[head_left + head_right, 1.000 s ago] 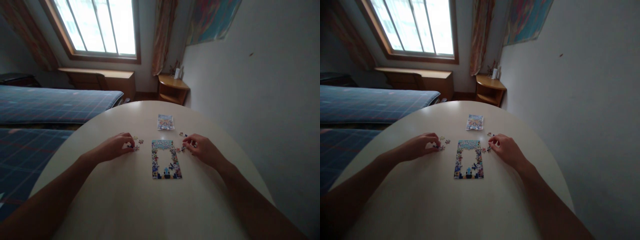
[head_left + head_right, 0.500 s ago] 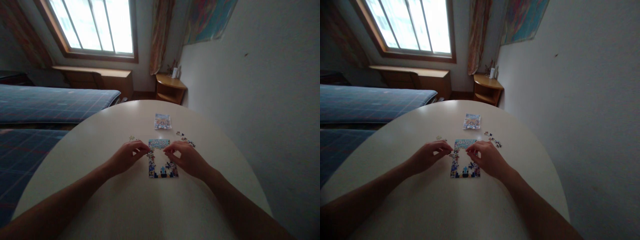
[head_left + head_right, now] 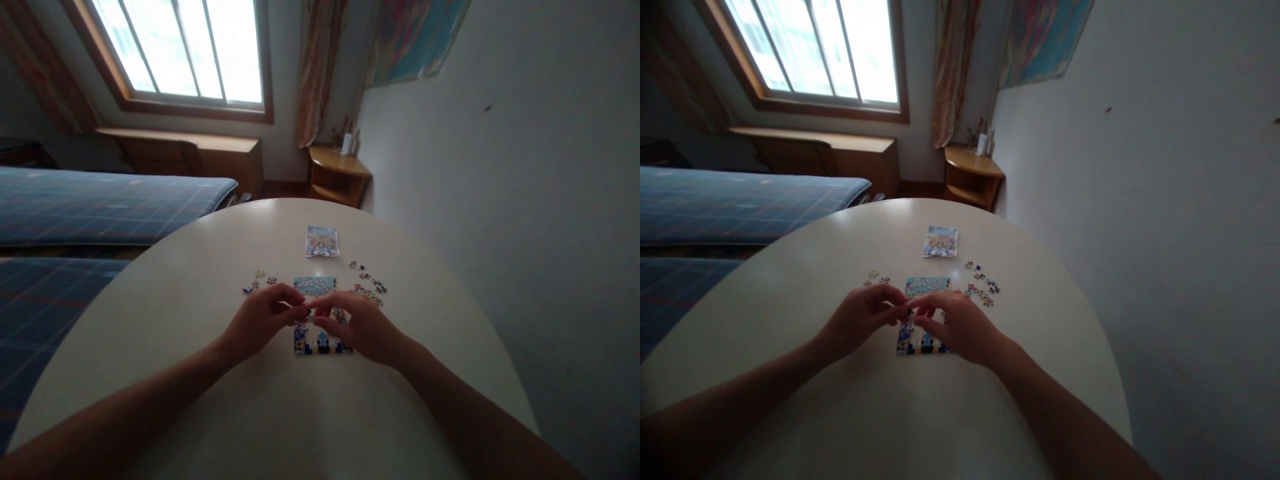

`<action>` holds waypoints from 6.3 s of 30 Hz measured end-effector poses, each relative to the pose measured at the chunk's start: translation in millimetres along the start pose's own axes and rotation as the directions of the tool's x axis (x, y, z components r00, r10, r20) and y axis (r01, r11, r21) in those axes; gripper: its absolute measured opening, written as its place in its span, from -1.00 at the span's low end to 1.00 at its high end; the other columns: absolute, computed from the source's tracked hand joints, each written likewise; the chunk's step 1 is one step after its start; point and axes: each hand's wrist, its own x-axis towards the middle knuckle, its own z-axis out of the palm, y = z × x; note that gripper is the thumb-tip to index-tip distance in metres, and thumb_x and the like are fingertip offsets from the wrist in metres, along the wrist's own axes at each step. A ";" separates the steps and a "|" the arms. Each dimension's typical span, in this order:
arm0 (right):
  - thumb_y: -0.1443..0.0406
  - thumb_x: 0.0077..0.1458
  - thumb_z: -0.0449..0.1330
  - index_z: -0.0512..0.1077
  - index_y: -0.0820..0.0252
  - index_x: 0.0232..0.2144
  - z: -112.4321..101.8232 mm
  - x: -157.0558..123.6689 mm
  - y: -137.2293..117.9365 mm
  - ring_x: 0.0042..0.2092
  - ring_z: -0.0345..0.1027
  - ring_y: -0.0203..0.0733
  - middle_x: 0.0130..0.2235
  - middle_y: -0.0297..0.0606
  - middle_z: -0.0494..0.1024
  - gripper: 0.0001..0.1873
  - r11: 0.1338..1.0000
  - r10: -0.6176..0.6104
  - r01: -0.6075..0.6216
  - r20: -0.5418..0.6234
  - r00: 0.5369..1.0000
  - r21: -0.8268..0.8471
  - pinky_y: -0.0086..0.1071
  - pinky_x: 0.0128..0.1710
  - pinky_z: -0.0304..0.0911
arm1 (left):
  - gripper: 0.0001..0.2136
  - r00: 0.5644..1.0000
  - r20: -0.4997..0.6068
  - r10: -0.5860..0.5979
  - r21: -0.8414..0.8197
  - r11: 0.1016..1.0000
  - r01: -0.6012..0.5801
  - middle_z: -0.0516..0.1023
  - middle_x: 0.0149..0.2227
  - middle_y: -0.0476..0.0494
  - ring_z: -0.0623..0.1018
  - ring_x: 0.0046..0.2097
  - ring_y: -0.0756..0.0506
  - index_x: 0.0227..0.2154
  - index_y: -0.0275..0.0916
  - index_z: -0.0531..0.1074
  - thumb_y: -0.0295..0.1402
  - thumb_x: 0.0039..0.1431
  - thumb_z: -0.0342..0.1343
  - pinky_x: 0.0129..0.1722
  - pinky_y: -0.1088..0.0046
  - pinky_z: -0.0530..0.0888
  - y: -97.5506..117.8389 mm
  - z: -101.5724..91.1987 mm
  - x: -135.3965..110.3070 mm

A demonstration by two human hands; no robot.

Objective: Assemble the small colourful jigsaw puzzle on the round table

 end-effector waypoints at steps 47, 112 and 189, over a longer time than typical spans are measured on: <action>0.31 0.09 0.23 0.58 0.19 -0.29 -31.0 -5.6 15.2 -0.32 0.49 -0.26 -0.34 -0.27 0.64 -0.86 0.974 0.228 -0.225 0.118 0.967 -0.040 -0.41 -0.28 0.31 | -0.81 0.858 0.405 0.315 0.642 0.570 -0.512 0.48 0.05 -0.18 0.44 0.08 -0.17 -0.07 -0.14 0.46 -0.30 0.28 0.12 0.11 0.14 0.41 -17.8 -43.1 7.1; 0.22 0.12 0.29 0.54 0.10 -0.24 -56.6 -6.1 39.2 -0.02 0.39 0.01 -0.10 -0.17 0.55 -0.85 0.784 0.305 -0.382 -0.232 0.924 -0.490 -0.12 0.01 0.15 | -0.68 0.675 0.693 0.254 0.522 0.469 -0.712 0.46 0.10 -0.16 0.48 0.07 -0.23 0.04 -0.07 0.43 -0.28 0.21 0.16 0.09 0.11 0.44 9.4 -13.1 -10.6; 0.15 0.08 0.29 0.58 0.20 -0.37 9.3 7.0 7.2 -0.35 0.45 -0.25 -0.38 -0.28 0.63 -0.78 0.918 0.364 -0.348 -0.056 0.930 0.191 -0.40 -0.34 0.28 | -0.90 0.919 0.141 0.369 0.644 0.670 -0.368 0.62 -0.21 -0.05 0.60 -0.20 -0.10 -0.16 -0.13 0.49 -0.35 0.29 0.12 -0.16 0.33 0.51 -18.5 -7.4 0.6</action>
